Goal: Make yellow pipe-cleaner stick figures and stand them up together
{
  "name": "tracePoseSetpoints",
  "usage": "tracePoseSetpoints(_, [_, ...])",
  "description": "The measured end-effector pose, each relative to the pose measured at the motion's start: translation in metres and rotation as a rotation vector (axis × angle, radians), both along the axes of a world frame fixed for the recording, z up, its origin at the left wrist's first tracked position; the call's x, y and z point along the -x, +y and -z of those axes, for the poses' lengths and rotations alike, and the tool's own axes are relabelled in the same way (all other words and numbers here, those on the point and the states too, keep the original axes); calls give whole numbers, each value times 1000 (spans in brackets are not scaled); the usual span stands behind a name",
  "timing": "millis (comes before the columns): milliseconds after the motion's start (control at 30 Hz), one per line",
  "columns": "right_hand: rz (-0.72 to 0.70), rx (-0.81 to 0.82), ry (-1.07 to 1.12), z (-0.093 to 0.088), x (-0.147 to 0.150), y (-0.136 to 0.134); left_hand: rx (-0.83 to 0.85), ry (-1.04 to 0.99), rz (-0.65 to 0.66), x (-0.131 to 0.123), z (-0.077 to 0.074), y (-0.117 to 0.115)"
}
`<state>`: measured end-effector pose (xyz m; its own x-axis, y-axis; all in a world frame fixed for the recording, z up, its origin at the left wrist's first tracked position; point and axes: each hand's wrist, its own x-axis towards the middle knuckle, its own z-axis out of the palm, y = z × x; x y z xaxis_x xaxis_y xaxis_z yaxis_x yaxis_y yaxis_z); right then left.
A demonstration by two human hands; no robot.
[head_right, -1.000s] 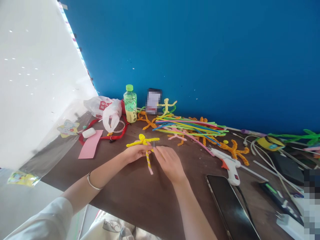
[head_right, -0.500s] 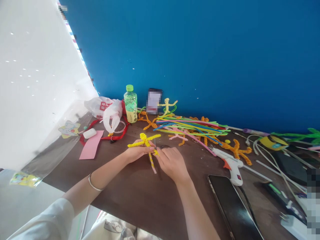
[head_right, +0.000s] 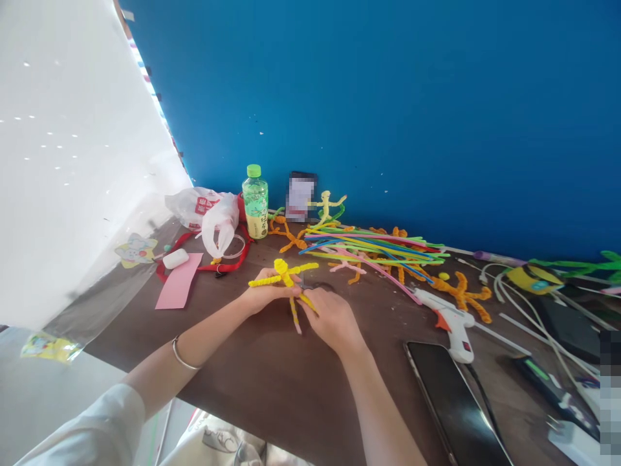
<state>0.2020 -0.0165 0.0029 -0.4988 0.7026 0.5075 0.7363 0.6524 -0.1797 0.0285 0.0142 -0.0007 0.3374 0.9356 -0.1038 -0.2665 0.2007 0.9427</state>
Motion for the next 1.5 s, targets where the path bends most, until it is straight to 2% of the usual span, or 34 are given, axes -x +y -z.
tracePoseSetpoints(100, [-44,-248,-132,-1,-4,-1,94,-89,0,0,1,1])
tracePoseSetpoints(200, [-109,-367,-211,-6,-6,-4,202,-146,39,1,4,3])
tracePoseSetpoints(367, [-126,-393,-203,-8,-4,-7,278,-210,133,3,7,6])
tracePoseSetpoints(600, [-29,-299,9,6,-1,0,144,-207,17,1,6,4])
tracePoseSetpoints(767, [55,-37,305,7,8,0,15,-140,-33,0,8,5])
tracePoseSetpoints(900, [191,336,565,-1,13,-2,-59,-72,-29,1,5,4])
tracePoseSetpoints(967, [215,536,682,-4,15,-2,-91,-42,-14,2,2,3])
tracePoseSetpoints(1033, [190,693,783,-4,15,-1,-126,-15,-2,3,0,3])
tracePoseSetpoints(1200, [142,948,1086,-1,18,1,-196,23,6,5,1,4])
tracePoseSetpoints(1400, [-44,1487,1430,0,21,3,-248,60,89,10,7,8])
tracePoseSetpoints(1500, [-93,1574,1501,3,22,4,-203,49,138,12,6,8])
